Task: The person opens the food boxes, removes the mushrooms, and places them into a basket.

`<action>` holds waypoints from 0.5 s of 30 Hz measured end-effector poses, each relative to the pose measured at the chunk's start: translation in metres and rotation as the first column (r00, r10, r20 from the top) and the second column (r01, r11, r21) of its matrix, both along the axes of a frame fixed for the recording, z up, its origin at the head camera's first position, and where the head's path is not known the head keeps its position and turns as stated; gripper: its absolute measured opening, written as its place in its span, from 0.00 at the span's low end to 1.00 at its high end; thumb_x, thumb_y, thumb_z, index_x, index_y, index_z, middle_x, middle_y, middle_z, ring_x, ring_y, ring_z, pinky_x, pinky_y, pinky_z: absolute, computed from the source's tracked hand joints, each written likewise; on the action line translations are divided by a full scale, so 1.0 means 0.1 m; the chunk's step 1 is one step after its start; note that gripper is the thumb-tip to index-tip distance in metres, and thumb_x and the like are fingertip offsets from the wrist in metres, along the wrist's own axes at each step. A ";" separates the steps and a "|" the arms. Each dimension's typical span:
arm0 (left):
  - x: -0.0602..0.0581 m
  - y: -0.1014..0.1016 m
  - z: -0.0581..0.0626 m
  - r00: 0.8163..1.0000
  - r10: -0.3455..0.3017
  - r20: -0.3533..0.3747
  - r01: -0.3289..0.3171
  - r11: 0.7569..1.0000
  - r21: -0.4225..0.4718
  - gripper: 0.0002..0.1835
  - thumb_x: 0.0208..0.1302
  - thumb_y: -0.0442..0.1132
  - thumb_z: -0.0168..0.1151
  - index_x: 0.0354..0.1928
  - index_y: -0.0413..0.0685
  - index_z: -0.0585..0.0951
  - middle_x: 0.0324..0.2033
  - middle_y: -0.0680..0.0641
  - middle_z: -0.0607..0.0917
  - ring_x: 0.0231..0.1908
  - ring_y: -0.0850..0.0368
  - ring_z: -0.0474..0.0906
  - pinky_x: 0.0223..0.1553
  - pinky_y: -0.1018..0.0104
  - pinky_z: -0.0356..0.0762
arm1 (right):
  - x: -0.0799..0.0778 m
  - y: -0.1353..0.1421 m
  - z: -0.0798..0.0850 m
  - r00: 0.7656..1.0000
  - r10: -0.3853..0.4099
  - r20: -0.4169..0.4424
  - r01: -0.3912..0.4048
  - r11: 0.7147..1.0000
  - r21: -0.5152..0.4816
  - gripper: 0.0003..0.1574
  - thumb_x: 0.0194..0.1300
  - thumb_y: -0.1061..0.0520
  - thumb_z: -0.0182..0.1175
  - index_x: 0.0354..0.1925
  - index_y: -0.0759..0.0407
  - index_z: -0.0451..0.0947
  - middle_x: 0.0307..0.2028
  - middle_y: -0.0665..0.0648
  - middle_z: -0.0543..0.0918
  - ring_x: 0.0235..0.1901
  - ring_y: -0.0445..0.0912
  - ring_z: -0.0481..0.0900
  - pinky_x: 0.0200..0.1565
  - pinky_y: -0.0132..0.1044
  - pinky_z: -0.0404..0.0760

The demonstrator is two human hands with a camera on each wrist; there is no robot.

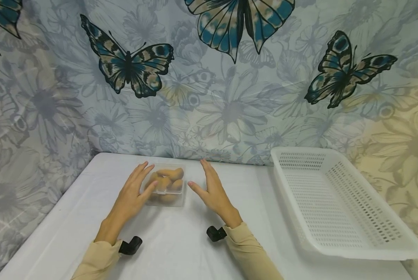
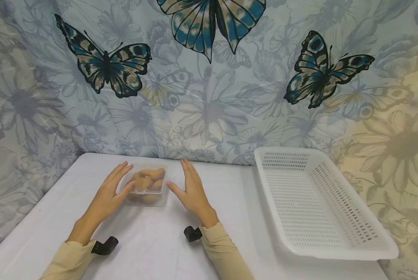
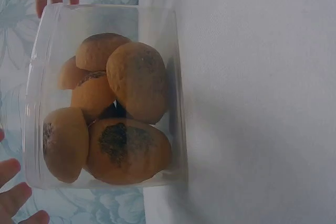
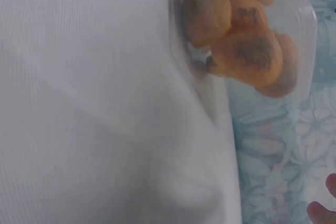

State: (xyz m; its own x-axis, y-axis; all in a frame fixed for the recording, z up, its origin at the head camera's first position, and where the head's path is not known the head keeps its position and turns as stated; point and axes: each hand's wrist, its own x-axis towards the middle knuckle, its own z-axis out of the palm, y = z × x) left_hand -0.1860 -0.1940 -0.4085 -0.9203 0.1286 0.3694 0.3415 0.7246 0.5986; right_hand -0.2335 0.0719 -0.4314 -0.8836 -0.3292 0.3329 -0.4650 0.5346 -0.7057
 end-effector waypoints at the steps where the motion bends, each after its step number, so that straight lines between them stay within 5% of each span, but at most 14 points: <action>1: 0.01 0.00 -0.01 1.000 -0.005 0.013 0.004 1.000 0.006 0.29 0.74 0.50 0.55 0.73 0.50 0.65 0.75 0.38 0.59 0.75 0.33 0.49 0.70 0.28 0.51 | 0.01 -0.03 -0.02 1.000 0.009 0.023 -0.009 1.000 -0.007 0.54 0.70 0.32 0.54 0.79 0.54 0.44 0.79 0.55 0.49 0.79 0.52 0.46 0.77 0.55 0.51; 10: 0.03 -0.01 -0.04 0.987 -0.061 0.151 0.059 0.998 0.014 0.35 0.70 0.54 0.59 0.74 0.52 0.63 0.78 0.42 0.52 0.77 0.32 0.44 0.68 0.24 0.49 | 0.13 -0.21 -0.14 0.971 0.141 0.192 -0.132 0.989 -0.062 0.59 0.64 0.33 0.63 0.79 0.52 0.46 0.79 0.54 0.50 0.78 0.50 0.48 0.76 0.54 0.54; 15: 0.02 -0.03 -0.04 0.982 -0.096 0.164 0.096 0.995 0.008 0.38 0.67 0.53 0.64 0.74 0.52 0.63 0.78 0.42 0.53 0.76 0.31 0.47 0.65 0.23 0.53 | 0.17 -0.29 -0.21 0.962 0.165 0.215 -0.152 0.985 -0.077 0.60 0.64 0.36 0.64 0.79 0.51 0.43 0.78 0.55 0.51 0.75 0.55 0.58 0.72 0.58 0.64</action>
